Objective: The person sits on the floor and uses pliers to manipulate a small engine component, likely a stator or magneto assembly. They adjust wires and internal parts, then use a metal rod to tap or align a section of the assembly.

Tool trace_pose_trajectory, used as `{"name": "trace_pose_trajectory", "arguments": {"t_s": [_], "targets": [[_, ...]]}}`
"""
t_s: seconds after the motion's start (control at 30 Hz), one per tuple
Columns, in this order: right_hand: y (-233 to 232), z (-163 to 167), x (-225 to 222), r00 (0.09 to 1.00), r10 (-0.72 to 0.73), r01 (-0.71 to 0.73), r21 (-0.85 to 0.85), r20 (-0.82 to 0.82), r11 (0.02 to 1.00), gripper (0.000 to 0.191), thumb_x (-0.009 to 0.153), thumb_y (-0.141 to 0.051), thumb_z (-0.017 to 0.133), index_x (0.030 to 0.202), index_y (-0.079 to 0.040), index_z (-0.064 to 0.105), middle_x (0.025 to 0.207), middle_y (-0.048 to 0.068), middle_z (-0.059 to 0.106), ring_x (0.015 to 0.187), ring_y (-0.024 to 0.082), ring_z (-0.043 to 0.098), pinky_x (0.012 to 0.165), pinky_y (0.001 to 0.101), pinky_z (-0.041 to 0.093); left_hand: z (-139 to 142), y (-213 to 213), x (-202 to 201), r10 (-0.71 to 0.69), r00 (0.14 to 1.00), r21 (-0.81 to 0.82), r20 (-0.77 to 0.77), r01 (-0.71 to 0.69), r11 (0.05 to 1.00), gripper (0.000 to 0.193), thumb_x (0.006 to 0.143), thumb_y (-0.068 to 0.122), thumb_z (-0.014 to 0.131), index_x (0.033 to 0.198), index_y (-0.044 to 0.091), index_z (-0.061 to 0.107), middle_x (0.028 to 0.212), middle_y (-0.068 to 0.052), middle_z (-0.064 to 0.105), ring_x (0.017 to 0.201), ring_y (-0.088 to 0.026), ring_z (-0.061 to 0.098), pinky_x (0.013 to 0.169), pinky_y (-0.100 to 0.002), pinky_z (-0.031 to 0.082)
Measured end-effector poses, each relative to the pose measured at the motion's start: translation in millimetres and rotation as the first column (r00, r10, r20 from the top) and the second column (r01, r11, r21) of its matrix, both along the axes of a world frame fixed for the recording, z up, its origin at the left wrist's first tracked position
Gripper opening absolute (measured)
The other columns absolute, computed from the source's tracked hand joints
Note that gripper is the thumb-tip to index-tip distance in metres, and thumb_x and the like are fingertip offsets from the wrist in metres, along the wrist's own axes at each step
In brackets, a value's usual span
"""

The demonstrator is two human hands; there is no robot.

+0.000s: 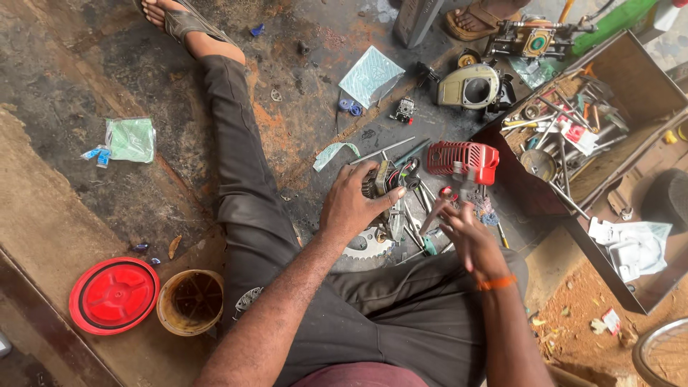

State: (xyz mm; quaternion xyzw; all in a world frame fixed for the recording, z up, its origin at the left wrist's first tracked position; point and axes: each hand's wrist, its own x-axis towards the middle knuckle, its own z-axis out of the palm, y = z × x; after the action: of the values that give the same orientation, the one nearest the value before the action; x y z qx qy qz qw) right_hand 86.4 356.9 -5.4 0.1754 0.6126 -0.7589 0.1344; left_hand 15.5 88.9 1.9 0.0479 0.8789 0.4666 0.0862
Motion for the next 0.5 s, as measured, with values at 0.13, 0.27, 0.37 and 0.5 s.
{"name": "trace_pose_trajectory", "arguments": {"t_s": [0.13, 0.27, 0.37, 0.5], "targets": [[-7, 16, 41, 0.988, -0.146, 0.14, -0.098, -0.055, 0.985, 0.046, 0.089, -0.021, 0.071, 0.131, -0.004, 0.059, 0.117, 0.009, 0.065, 0.111, 0.026, 0.068, 0.1, 0.0421, 0.055, 2, 2, 1, -0.01, 1.0, 0.015, 0.012, 0.01, 1.0, 0.089, 0.077, 0.075, 0.07, 0.139, 0.013, 0.058, 0.126, -0.016, 0.057, 0.113, -0.03, 0.065, 0.086, -0.046, 0.059], [-25, 15, 68, 0.883, 0.292, 0.192, 0.85, -0.368, 0.49, 0.03, 0.091, -0.018, 0.08, 0.114, -0.005, 0.065, 0.114, 0.012, 0.065, 0.098, 0.027, 0.066, 0.086, 0.0393, 0.054, 3, 2, 1, -0.018, 1.0, -0.021, 0.02, 0.019, 1.0, 0.087, 0.078, 0.075, 0.069, 0.139, 0.013, 0.058, 0.119, -0.015, 0.058, 0.11, -0.029, 0.066, 0.085, -0.046, 0.059], [-37, 8, 77, 0.777, 0.512, 0.342, 0.928, -0.366, 0.145, 0.034, 0.088, -0.023, 0.082, 0.115, -0.006, 0.069, 0.112, 0.01, 0.064, 0.087, 0.026, 0.066, 0.068, 0.0386, 0.053, 4, 3, 0, -0.02, 1.0, -0.027, 0.019, 0.02, 0.999, 0.087, 0.078, 0.074, 0.07, 0.139, 0.013, 0.057, 0.12, -0.016, 0.057, 0.111, -0.03, 0.065, 0.084, -0.047, 0.059], [-40, -2, 78, 0.732, 0.598, 0.382, 0.924, -0.327, 0.039, 0.032, 0.085, -0.026, 0.084, 0.109, -0.008, 0.072, 0.107, 0.011, 0.062, 0.078, 0.024, 0.062, 0.059, 0.0395, 0.05, 4, 2, 0, -0.011, 1.0, -0.023, 0.015, 0.011, 1.0, 0.087, 0.079, 0.074, 0.069, 0.139, 0.012, 0.057, 0.122, -0.016, 0.056, 0.114, -0.031, 0.064, 0.085, -0.048, 0.059]]}}
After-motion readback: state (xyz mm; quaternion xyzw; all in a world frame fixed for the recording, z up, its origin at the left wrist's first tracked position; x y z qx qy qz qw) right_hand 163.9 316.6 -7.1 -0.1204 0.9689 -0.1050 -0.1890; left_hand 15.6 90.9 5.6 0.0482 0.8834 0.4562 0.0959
